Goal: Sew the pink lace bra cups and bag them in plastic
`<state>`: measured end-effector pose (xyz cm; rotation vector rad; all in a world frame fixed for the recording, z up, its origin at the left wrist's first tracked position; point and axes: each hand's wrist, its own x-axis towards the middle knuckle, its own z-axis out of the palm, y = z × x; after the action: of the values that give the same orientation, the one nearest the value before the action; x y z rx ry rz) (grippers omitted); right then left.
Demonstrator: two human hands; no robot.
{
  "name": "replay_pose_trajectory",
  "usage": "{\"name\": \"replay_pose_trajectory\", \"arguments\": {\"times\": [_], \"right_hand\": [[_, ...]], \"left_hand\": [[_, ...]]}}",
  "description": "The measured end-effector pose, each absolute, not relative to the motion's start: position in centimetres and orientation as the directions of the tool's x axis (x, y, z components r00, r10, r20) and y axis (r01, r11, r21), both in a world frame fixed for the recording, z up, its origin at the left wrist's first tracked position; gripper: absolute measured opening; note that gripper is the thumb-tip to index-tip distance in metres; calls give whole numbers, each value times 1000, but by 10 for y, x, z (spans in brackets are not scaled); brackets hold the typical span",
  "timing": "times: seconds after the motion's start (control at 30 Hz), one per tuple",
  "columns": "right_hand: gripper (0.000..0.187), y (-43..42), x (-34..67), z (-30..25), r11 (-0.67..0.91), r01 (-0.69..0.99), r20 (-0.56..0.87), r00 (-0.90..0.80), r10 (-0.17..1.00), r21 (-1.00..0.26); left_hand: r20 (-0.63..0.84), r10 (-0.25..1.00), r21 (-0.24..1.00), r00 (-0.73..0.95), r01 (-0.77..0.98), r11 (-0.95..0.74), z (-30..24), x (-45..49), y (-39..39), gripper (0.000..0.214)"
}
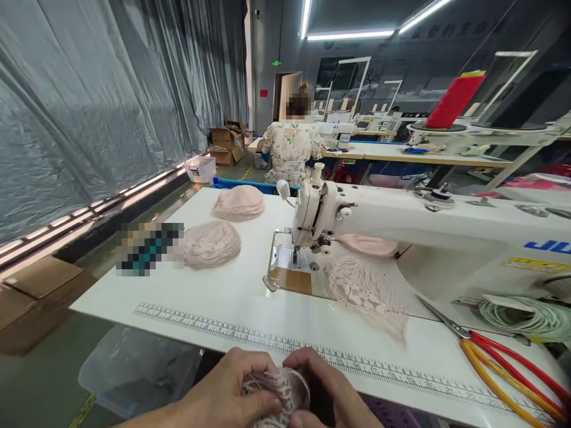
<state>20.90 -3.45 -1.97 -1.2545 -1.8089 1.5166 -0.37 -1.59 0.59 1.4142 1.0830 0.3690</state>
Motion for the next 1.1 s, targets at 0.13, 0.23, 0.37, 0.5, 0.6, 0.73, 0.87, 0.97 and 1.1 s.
{"name": "replay_pose_trajectory", "arguments": {"times": [0.13,0.23,0.37,0.5,0.6,0.73,0.87,0.97,1.1], "right_hand": [[15,-39,200,-27,62,452,-156,-429,890,-890],[18,-42,197,-24,43,403,-146,-427,892,-914],[18,-45,188,-24,-162,239,-266,-515,815,-958],[24,-49,183,-33,-222,179,-284,-519,806,-958],[25,-51,183,-36,-201,194,-274,-513,813,-960],[26,-52,186,-37,-132,230,-235,-512,826,-964],[34,-50,188,-40,-12,278,-158,-508,847,-960],[41,-48,188,-44,37,252,-91,-478,874,-967],[46,-47,186,-48,71,262,-56,-447,893,-963]], "left_hand": [[-389,780,887,491,429,173,4,-17,-21,14],[-409,782,874,470,449,187,4,-25,-22,16],[-444,754,882,484,382,275,-1,-27,-24,22],[-482,707,874,517,346,342,-5,-28,-27,24],[-498,701,863,510,367,346,-6,-31,-28,25],[-495,700,864,514,376,335,-5,-33,-28,26],[-484,689,869,539,388,307,-2,-34,-25,27],[-477,683,868,553,416,270,0,-34,-23,27],[-459,685,866,566,458,201,-2,-31,-26,29]]}}
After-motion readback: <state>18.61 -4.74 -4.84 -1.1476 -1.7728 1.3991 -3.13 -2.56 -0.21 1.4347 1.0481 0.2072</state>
